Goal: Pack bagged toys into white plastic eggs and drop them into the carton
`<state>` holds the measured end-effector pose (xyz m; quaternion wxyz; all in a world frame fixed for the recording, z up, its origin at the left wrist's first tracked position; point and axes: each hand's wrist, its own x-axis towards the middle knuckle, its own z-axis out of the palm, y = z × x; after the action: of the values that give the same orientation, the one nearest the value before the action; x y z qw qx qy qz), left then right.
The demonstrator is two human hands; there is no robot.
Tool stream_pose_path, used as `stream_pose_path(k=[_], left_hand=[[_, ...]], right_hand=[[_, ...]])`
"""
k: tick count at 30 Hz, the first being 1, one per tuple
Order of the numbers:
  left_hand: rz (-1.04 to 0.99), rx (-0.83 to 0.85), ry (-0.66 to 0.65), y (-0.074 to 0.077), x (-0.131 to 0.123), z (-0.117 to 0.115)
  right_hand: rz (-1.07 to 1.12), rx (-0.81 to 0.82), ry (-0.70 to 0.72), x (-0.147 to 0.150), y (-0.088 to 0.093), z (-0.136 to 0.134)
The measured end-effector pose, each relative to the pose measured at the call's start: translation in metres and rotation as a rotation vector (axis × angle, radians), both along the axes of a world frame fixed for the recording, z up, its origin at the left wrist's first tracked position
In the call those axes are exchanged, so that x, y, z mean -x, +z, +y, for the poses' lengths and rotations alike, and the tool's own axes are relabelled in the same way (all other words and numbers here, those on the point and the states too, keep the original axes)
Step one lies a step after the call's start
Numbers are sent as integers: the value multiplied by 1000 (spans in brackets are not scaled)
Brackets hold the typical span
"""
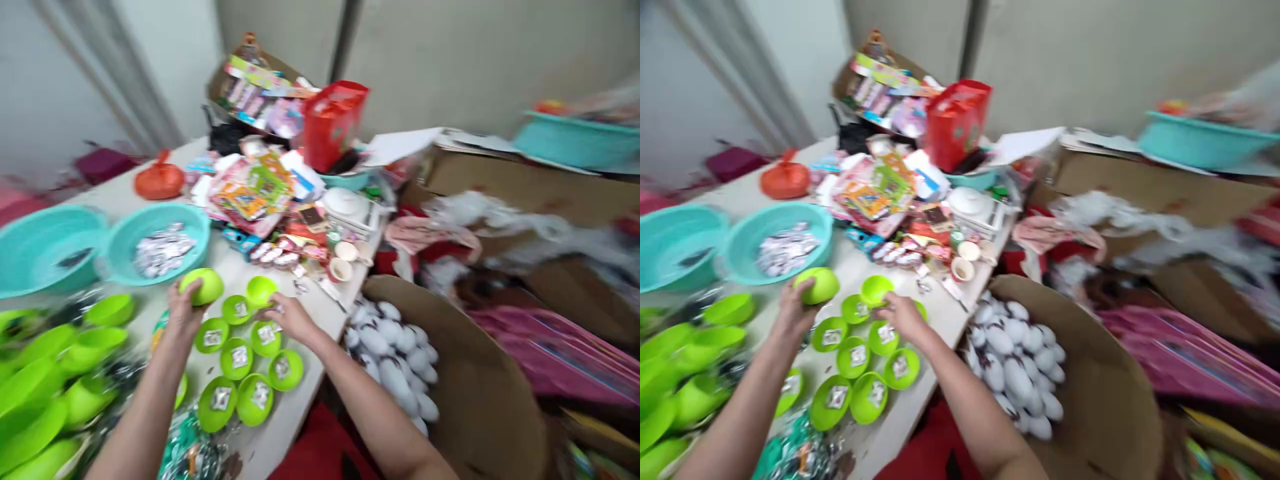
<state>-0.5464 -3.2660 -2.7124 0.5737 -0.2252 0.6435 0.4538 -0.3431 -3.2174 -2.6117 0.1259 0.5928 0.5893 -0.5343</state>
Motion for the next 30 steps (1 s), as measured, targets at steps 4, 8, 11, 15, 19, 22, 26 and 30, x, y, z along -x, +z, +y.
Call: stream_pose_path(k=[4, 8, 11, 15, 19, 22, 26, 30], left_hand=[[-62, 49, 130, -10, 15, -28], [-128, 21, 317, 5, 18, -64], [-183, 38, 426, 16, 23, -85], [-186, 41, 480, 35, 27, -115], [3, -90, 337, 65, 27, -146], [158, -174, 120, 85, 33, -164], [415, -166, -185, 105, 43, -190], [308, -142, -180, 94, 60, -218]], right_hand=[[-90, 5, 107, 2, -54, 22], [-215, 48, 241, 7, -89, 21], [-277, 71, 310, 9, -94, 22], [-218, 200, 204, 31, -57, 13], [57, 842, -333, 76, -7, -32], [133, 1089, -572, 104, 8, -72], [163, 1218, -716, 122, 12, -110], [140, 1179, -633, 127, 9, -107]])
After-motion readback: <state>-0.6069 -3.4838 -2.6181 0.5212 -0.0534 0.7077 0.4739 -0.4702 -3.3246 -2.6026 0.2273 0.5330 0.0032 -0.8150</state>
